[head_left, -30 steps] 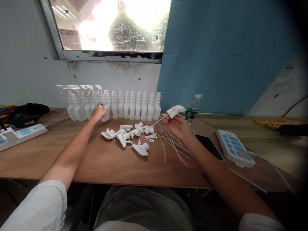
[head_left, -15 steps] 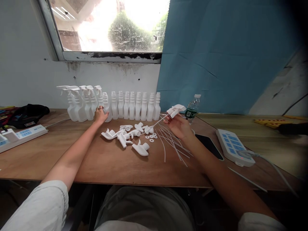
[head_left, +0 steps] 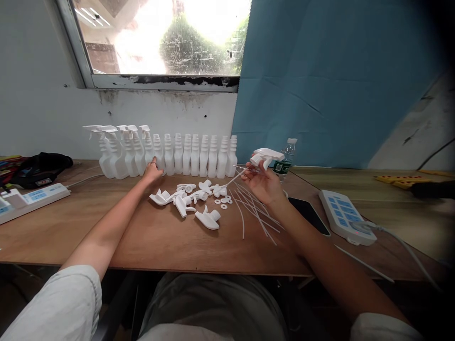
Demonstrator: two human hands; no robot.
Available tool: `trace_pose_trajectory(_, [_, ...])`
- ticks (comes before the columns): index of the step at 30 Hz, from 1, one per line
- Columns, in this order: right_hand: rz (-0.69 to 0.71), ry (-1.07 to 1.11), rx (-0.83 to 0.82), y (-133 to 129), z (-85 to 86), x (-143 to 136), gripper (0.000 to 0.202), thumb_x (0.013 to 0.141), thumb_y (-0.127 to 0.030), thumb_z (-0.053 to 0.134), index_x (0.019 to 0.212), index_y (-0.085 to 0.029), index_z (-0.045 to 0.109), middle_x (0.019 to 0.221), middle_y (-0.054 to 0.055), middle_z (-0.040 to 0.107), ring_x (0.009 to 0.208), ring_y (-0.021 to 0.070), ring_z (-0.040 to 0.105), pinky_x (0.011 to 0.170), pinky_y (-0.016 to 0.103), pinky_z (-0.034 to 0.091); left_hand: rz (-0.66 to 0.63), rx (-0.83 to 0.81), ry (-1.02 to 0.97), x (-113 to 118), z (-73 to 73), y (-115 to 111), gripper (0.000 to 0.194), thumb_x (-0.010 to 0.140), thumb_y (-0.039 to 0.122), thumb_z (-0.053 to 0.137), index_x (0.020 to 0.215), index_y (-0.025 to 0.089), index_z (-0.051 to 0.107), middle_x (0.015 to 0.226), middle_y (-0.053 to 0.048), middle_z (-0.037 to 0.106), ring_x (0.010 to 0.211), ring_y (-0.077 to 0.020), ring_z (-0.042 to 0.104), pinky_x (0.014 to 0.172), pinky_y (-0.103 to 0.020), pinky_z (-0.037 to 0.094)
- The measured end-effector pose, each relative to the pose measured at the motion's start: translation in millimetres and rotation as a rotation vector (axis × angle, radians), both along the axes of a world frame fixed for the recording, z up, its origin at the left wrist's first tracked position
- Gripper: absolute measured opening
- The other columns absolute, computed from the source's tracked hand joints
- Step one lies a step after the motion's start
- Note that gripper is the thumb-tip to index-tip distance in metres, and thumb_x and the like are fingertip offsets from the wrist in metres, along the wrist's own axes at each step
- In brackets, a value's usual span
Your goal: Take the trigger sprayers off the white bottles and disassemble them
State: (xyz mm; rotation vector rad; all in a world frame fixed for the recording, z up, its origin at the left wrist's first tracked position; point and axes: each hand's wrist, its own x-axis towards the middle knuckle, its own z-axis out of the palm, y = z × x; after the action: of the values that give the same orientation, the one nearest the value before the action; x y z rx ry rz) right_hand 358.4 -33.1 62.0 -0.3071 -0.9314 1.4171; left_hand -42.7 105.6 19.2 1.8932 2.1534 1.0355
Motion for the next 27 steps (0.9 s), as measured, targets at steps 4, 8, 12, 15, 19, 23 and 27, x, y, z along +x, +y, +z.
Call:
trace_pose_trajectory(4, [0.042, 0.004, 0.016, -0.8, 0.1, 1.8, 0.015, 0.079, -0.034, 0.072, 0.087, -0.025, 0.064, 0.075, -0.004, 0.064, 0.069, 0.0125, 0.06, 0.067, 0.029, 0.053, -0.015, 0.065, 0.006, 0.9, 1.2, -1.2, 0.078, 0.073, 0.023, 0.06, 0.145, 0.01, 0.033, 0.122, -0.02, 0.057, 0.113, -0.0303, 0.056, 0.094, -0.036, 0.045])
trace_pose_trajectory(8, [0.073, -0.038, -0.009, -5.2, 3.6, 0.9, 0.008, 0.086, -0.031, 0.063, 0.089, -0.023, 0.062, 0.071, -0.002, 0.059, 0.076, 0.0142, 0.062, 0.072, 0.031, 0.055, -0.033, 0.218, -0.064, 14.5, 20.9, -8.9, 0.062, 0.077, 0.02, 0.056, 0.137, 0.009, 0.044, 0.119, -0.017, 0.06, 0.109, -0.0267, 0.058, 0.093, -0.034, 0.045])
trace_pose_trajectory(12, [0.143, -0.063, -0.015, -6.5, 5.3, 1.2, 0.005, 0.088, -0.027, 0.059, 0.09, -0.022, 0.059, 0.068, -0.001, 0.05, 0.064, 0.0112, 0.054, 0.053, 0.021, 0.048, -0.276, 0.202, -0.114, 55.9, 55.2, -35.3, 0.035, 0.083, 0.026, 0.053, 0.115, 0.014, 0.061, 0.099, -0.009, 0.068, 0.079, -0.0178, 0.065, 0.079, -0.029, 0.049])
trace_pose_trajectory(15, [0.153, -0.066, -0.049, -4.2, 3.9, 5.6, 0.01, 0.088, -0.025, 0.058, 0.081, -0.021, 0.054, 0.062, -0.003, 0.04, 0.052, 0.0088, 0.042, 0.041, 0.017, 0.038, -0.655, 0.094, -0.045, 99.4, 75.7, -75.4, 0.032, 0.087, 0.035, 0.052, 0.107, 0.013, 0.065, 0.088, -0.008, 0.069, 0.071, -0.0166, 0.065, 0.067, -0.026, 0.049])
trace_pose_trajectory(19, [0.094, -0.031, -0.119, 1.7, 1.4, 15.4, 0.014, 0.09, -0.026, 0.056, 0.078, -0.02, 0.051, 0.058, -0.006, 0.033, 0.044, 0.0062, 0.031, 0.033, 0.014, 0.028, -1.138, -0.069, 0.278, 157.6, 79.1, -150.1, 0.027, 0.088, 0.035, 0.053, 0.102, 0.02, 0.071, 0.091, -0.006, 0.071, 0.074, -0.0158, 0.064, 0.064, -0.023, 0.044])
trace_pose_trajectory(23, [0.036, -0.016, -0.189, 7.6, -0.3, 22.8, 0.014, 0.093, -0.028, 0.053, 0.083, -0.018, 0.052, 0.055, -0.008, 0.03, 0.039, 0.0048, 0.026, 0.03, 0.013, 0.022, -1.214, -0.104, 0.5, 196.3, 52.3, -214.1, 0.026, 0.089, 0.038, 0.051, 0.091, 0.021, 0.072, 0.074, -0.006, 0.069, 0.064, -0.0185, 0.061, 0.06, -0.028, 0.04])
trace_pose_trajectory(27, [0.027, -0.027, -0.228, 10.9, -2.1, 23.3, 0.014, 0.094, -0.03, 0.052, 0.086, -0.018, 0.052, 0.053, -0.009, 0.028, 0.037, 0.0042, 0.024, 0.029, 0.014, 0.018, -1.08, -0.175, 0.614, 204.1, 16.4, -231.0, 0.034, 0.087, 0.044, 0.05, 0.091, 0.016, 0.07, 0.069, -0.013, 0.065, 0.063, -0.0278, 0.062, 0.056, -0.033, 0.04])
